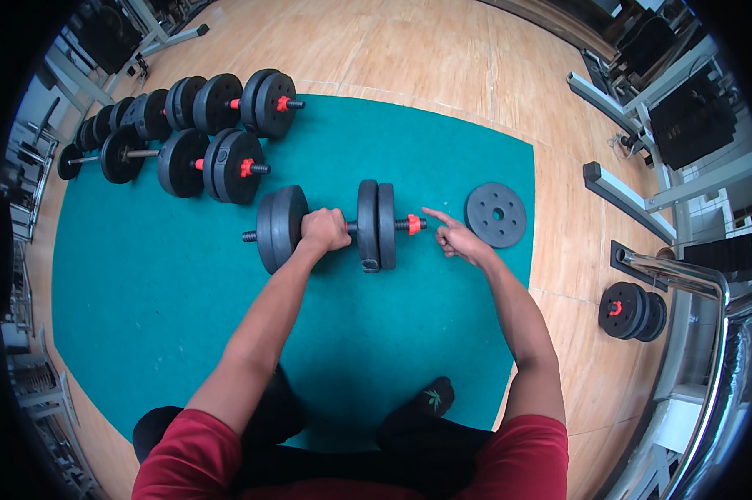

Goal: The person assembles a dumbbell by sliding weight plates onto a bar and twisting red collars onto the ends to secure them. They add multiple plates to each side of the bar while kneeling on a gym mat.

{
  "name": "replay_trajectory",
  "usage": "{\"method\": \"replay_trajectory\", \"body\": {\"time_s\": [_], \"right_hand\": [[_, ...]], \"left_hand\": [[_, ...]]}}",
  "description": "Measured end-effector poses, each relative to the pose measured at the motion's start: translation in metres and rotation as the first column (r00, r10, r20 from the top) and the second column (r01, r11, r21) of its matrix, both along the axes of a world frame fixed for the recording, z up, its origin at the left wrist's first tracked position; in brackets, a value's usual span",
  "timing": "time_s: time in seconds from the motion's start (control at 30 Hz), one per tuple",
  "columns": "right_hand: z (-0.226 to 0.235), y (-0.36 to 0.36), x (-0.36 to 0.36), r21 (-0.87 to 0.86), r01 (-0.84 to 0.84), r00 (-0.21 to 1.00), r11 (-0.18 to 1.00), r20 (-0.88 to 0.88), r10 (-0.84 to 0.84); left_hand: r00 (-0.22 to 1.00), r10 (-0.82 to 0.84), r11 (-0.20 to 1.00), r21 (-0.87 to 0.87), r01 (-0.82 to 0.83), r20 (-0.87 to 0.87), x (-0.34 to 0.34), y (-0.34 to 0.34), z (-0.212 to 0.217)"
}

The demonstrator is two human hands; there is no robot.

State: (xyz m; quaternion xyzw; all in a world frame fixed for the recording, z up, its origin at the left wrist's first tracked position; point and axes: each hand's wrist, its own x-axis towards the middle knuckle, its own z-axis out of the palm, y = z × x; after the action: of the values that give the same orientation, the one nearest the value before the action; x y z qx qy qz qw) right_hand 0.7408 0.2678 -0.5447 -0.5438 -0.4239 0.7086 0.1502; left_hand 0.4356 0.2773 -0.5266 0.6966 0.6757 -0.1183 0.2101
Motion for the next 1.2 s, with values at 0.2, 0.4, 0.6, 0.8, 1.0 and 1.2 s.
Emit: {"method": "replay_trajectory", "body": {"time_s": [0.2, 0.4, 0.6, 0.8, 1.0, 1.2], "right_hand": [[-0.009, 0.008, -0.004, -0.128, -0.167, 0.986, 0.978, -0.026, 0.165], [-0.026, 0.007, 0.034, -0.231, -0.284, 0.952, 0.931, 0.047, 0.302], [-0.006, 0.004, 0.01, 0.641, -0.265, 0.856, 0.72, 0.5, -0.131], [0.012, -0.011, -0.038, 0.68, -0.697, 0.7, 0.227, 0.714, 0.01], [0.001, 0.003, -0.028, 0.579, -0.555, 0.802, 0.597, 0.564, 0.199], [-0.016, 0.013, -0.025, 0.655, -0.484, 0.861, 0.58, 0.475, 0.183]], "left_hand": [[1.0, -0.017, 1.0, -0.017, 0.017, -0.005, 0.003, 0.002, 0.003], [0.998, -0.011, 1.0, 0.027, 0.009, 0.062, 0.0, 0.0, -0.002], [0.999, -0.015, 1.0, -0.004, 0.015, 0.052, 0.002, 0.007, 0.0], [1.0, -0.019, 1.0, -0.01, 0.019, -0.004, 0.002, 0.004, 0.0], [0.998, -0.023, 1.0, 0.014, 0.022, 0.056, 0.002, 0.001, 0.002], [0.998, -0.015, 0.999, 0.031, 0.013, 0.059, 0.002, 0.0, 0.0]]}}
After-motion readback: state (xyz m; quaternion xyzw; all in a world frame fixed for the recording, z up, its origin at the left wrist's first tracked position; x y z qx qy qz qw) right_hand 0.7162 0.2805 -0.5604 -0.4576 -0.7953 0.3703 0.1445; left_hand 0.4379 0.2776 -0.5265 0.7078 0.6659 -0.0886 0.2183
